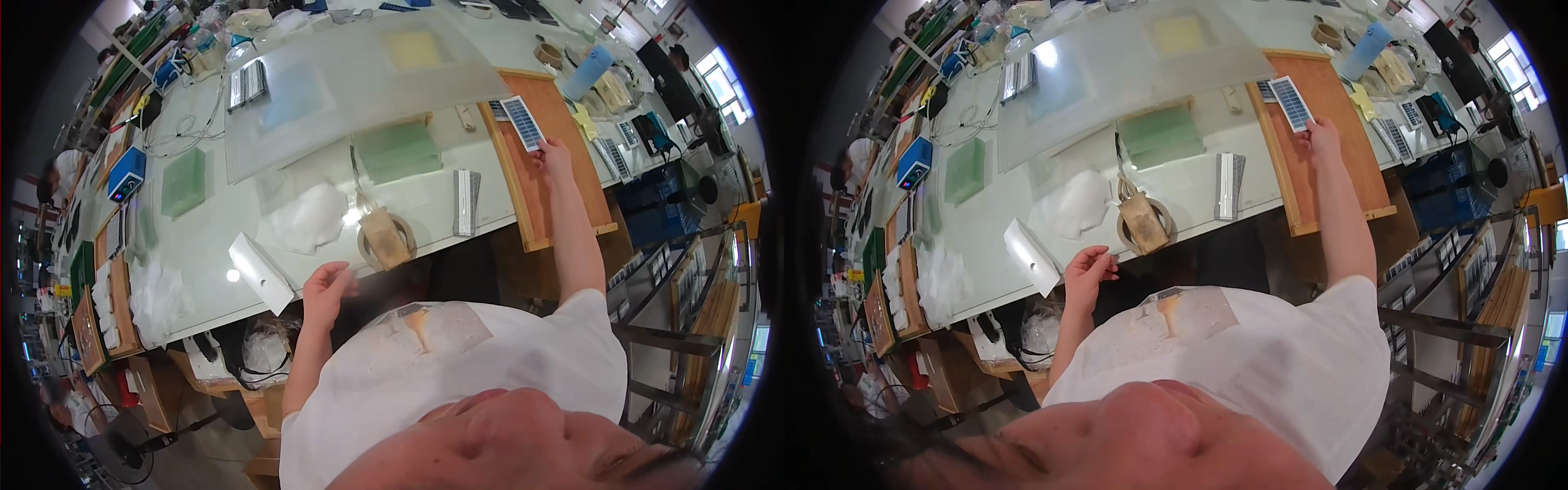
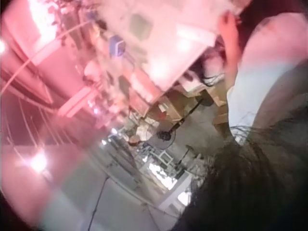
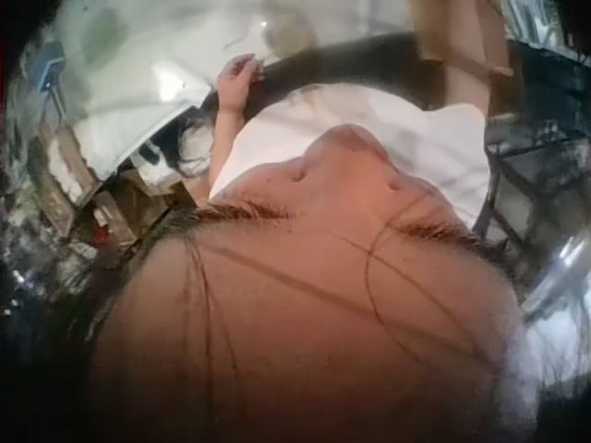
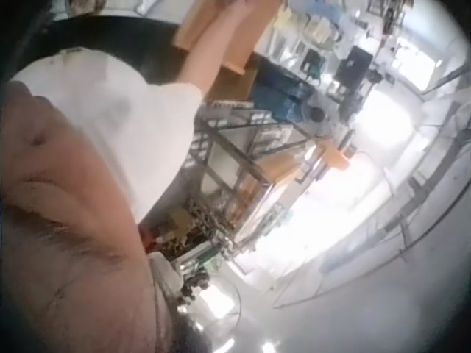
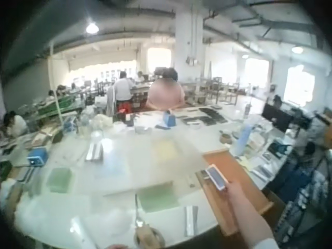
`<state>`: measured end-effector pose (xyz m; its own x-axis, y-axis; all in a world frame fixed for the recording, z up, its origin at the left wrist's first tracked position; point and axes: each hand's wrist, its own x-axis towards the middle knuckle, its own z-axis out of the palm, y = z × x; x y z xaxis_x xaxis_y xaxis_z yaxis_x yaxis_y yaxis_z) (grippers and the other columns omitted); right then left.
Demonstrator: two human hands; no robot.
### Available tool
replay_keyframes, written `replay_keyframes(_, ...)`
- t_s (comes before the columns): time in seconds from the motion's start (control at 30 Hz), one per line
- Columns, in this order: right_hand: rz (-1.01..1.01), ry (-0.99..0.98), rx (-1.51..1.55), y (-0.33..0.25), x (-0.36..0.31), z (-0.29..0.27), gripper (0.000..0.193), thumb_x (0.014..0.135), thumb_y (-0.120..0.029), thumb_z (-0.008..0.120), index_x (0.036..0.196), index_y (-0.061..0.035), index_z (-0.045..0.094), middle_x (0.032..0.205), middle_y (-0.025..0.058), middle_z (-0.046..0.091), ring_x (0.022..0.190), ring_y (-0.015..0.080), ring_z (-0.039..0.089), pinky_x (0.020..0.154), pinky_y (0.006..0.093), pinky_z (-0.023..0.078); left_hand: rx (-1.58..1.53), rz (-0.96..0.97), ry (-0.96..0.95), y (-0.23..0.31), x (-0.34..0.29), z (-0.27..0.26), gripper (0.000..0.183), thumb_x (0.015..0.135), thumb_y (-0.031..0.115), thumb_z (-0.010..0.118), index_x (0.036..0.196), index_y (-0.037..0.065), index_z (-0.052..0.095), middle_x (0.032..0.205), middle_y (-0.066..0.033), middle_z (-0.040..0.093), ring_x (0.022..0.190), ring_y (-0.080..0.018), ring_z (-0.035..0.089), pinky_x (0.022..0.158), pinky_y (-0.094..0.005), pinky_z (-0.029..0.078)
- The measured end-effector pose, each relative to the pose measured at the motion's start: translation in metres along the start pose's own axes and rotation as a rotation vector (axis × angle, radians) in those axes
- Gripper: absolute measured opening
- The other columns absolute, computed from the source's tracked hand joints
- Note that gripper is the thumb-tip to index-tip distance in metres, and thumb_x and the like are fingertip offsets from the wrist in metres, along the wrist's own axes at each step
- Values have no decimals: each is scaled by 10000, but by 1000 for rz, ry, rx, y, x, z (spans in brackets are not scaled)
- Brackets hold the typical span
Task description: Assembling small solar panel components by placing individual solar cells onto a backing strip at a workbench.
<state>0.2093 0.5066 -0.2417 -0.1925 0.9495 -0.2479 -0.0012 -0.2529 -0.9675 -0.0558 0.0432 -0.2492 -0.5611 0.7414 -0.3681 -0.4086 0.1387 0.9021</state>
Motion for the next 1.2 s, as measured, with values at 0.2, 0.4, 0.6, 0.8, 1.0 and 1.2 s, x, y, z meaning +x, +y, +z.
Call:
replay_keyframes(0.2,47,-164,156,10,72,38,218,941,-95,501,1140,-22,547,864,85,635,711,162,605,571,262,486,37,31,9,-1,-5,5,192,878,80,612,1059,17,595,840,-65,656,716,-128,624,632,-264,528)
replay_keyframes(0.4,-452,114,-879,25,40,32,477,849,-288,642,1207,3,523,940,143,655,841,219,636,713,323,512,40,30,35,-2,-10,1,198,879,90,619,1062,17,597,839,-55,654,724,-123,622,636,-256,524)
replay_keyframes(0.6,-461,-92,-1366,22,-52,42,492,839,-358,570,1243,-82,515,1144,173,609,1058,342,574,885,407,464,30,42,0,-4,-3,2,188,882,84,621,1059,24,601,871,-43,655,747,-115,622,655,-248,518)
replay_keyframes(0.8,-519,-136,-1255,28,-82,11,431,830,-339,596,1161,-65,558,1042,139,629,1000,337,585,851,415,471,72,44,1,-1,-8,2,178,880,89,627,1047,29,611,875,-28,647,766,-100,619,653,-239,520)
replay_keyframes(1.0,-1024,-139,-1254,19,-102,59,391,806,-304,671,1123,-91,586,1024,114,604,976,292,582,808,375,491,60,30,14,-5,-9,0,180,878,88,629,1048,30,615,864,-23,639,764,-99,617,657,-235,522)
replay_keyframes(1.2,-1221,-404,-1150,20,-107,152,389,732,-206,741,1068,-75,595,1034,92,582,963,290,577,751,370,504,65,74,-5,-2,-9,4,189,876,88,629,1055,28,614,863,-18,636,765,-95,612,663,-235,523)
